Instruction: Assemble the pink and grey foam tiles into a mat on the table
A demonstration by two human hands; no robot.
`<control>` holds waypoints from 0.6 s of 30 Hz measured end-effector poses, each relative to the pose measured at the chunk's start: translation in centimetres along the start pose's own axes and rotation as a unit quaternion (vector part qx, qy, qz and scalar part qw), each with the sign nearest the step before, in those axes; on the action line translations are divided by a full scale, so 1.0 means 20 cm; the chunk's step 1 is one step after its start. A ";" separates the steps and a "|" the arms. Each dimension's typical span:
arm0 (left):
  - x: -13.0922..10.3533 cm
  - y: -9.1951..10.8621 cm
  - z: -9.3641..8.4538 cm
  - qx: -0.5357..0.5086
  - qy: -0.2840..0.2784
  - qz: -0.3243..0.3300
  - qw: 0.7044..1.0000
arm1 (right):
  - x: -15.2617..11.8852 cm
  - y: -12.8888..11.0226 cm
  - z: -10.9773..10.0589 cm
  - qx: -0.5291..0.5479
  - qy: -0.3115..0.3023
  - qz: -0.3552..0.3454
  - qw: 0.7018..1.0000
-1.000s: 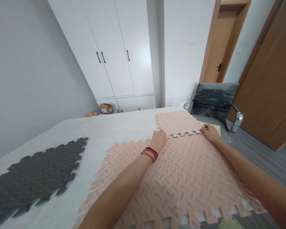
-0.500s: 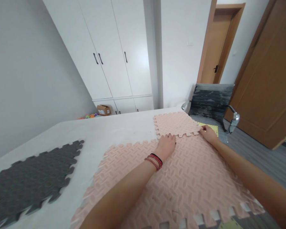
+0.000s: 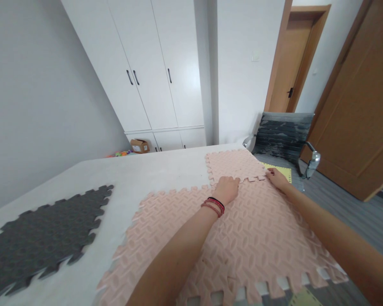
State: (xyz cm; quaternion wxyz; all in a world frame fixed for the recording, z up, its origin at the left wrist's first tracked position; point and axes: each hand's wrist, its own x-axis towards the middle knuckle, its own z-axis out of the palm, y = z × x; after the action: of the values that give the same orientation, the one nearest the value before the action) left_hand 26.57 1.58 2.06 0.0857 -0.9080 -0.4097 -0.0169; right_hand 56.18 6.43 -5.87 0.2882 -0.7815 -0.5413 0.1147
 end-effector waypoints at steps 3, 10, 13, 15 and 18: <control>0.01 0.04 -0.02 -0.006 0.002 -0.007 1.000 | 0.01 0.00 0.01 0.000 -0.013 0.010 1.000; 0.02 0.12 -0.05 -0.006 -0.020 -0.030 0.999 | -0.01 0.00 0.00 0.010 -0.039 0.008 0.999; 0.02 0.13 -0.05 -0.004 -0.030 -0.040 0.999 | -0.02 0.00 0.00 0.013 -0.056 -0.010 0.998; 0.01 0.13 -0.05 -0.004 -0.033 -0.043 0.999 | -0.02 0.00 0.01 0.011 -0.064 -0.021 0.998; 0.00 0.14 -0.07 -0.006 -0.038 -0.043 0.998 | -0.01 0.01 0.01 0.005 -0.070 -0.028 0.997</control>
State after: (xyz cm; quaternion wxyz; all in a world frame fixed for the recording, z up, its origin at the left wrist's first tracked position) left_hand 28.64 -0.41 2.98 0.0636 -0.8903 -0.4508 0.0111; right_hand 56.03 6.23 -6.23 0.2563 -0.7549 -0.5810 0.1636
